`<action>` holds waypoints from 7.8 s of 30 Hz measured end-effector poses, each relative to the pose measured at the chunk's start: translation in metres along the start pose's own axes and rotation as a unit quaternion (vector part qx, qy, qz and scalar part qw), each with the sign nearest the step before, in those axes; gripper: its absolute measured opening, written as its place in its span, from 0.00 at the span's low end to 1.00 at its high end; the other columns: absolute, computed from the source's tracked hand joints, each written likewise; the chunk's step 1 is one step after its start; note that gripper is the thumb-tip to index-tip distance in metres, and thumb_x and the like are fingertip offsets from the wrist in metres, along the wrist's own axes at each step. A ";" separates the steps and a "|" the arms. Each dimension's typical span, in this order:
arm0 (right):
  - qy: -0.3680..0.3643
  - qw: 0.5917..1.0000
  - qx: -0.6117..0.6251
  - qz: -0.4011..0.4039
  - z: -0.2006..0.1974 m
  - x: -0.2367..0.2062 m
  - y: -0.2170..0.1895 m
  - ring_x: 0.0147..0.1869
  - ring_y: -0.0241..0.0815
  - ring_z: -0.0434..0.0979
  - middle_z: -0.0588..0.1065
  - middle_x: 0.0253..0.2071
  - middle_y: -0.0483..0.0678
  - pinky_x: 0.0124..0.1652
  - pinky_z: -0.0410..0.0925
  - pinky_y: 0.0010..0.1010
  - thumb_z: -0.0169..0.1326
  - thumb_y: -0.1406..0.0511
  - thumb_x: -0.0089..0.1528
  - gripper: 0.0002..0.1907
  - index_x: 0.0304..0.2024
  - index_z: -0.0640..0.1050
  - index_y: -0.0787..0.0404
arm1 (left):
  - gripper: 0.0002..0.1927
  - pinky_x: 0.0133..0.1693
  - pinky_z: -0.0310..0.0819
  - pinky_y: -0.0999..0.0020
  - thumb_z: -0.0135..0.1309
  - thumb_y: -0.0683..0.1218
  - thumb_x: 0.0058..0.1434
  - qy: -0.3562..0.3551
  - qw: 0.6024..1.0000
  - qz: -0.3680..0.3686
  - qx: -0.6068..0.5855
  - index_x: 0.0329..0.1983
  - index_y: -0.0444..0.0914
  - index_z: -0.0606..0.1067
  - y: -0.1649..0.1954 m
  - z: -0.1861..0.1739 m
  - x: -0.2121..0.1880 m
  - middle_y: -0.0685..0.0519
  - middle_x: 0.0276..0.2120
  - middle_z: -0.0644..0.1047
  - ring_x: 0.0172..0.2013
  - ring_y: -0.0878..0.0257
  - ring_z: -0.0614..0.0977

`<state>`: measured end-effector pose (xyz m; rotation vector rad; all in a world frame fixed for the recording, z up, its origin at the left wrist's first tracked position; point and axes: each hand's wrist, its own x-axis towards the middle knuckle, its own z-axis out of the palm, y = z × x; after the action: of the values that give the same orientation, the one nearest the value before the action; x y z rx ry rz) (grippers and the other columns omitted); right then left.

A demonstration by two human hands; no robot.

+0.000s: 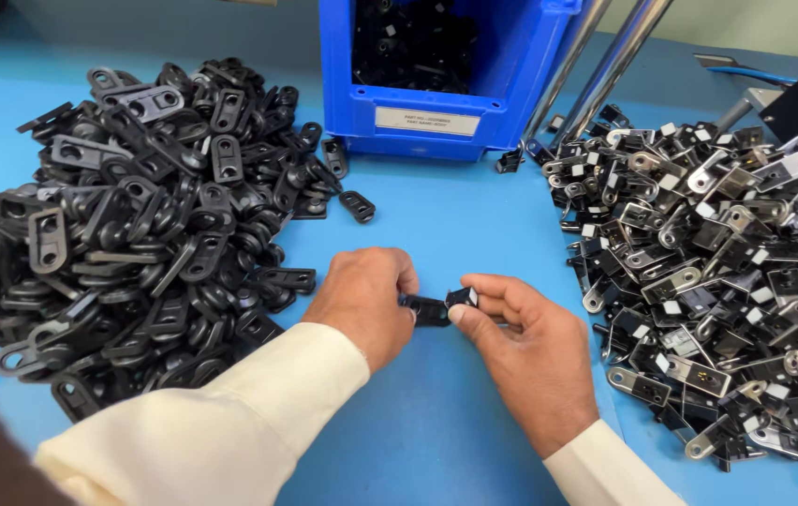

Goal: The person repeatedly picks a black plastic housing from a pile on the left and a metal bracket from a pile on the right, then inserts the bracket into the housing by hand. The assembled units are placed into a blue bin in the center. The process is repeated continuously throughout the clip.

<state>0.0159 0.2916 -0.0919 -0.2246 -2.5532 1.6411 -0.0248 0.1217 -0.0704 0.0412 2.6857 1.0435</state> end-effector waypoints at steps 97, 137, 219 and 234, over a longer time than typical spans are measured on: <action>-0.130 0.982 0.070 0.121 0.019 0.025 -0.005 0.30 0.36 0.81 0.82 0.30 0.49 0.33 0.77 0.27 0.61 0.71 0.57 0.10 0.42 0.84 0.68 | 0.16 0.34 0.84 0.60 0.54 0.37 0.59 -0.075 0.934 -0.154 -0.313 0.50 0.35 0.71 -0.016 0.001 -0.003 0.47 0.35 0.81 0.32 0.58 0.87; -0.232 0.923 0.194 0.236 0.001 0.023 -0.005 0.32 0.34 0.79 0.80 0.30 0.47 0.29 0.71 0.25 0.61 0.58 0.58 0.15 0.38 0.80 0.63 | 0.22 0.35 0.80 0.71 0.58 0.35 0.57 -0.049 0.840 -0.124 -0.525 0.55 0.41 0.76 -0.020 0.002 -0.035 0.51 0.34 0.82 0.33 0.64 0.83; -0.230 0.940 0.162 0.194 -0.002 0.003 -0.008 0.34 0.36 0.81 0.81 0.30 0.47 0.26 0.73 0.26 0.61 0.62 0.58 0.10 0.33 0.79 0.62 | 0.19 0.31 0.78 0.71 0.59 0.34 0.55 -0.004 0.901 -0.139 -0.411 0.49 0.41 0.78 0.005 0.002 -0.046 0.53 0.30 0.78 0.28 0.66 0.80; -0.228 0.965 -0.014 0.129 0.000 0.002 -0.016 0.29 0.39 0.83 0.83 0.30 0.50 0.28 0.75 0.28 0.55 0.64 0.62 0.10 0.35 0.82 0.64 | 0.15 0.29 0.82 0.71 0.64 0.37 0.54 -0.007 0.945 -0.151 -0.291 0.45 0.43 0.81 0.006 -0.002 -0.047 0.54 0.28 0.77 0.26 0.66 0.82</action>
<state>0.0128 0.2858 -0.0777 -0.2089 -2.9906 1.9436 0.0195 0.1194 -0.0547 -0.4545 2.1668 1.6558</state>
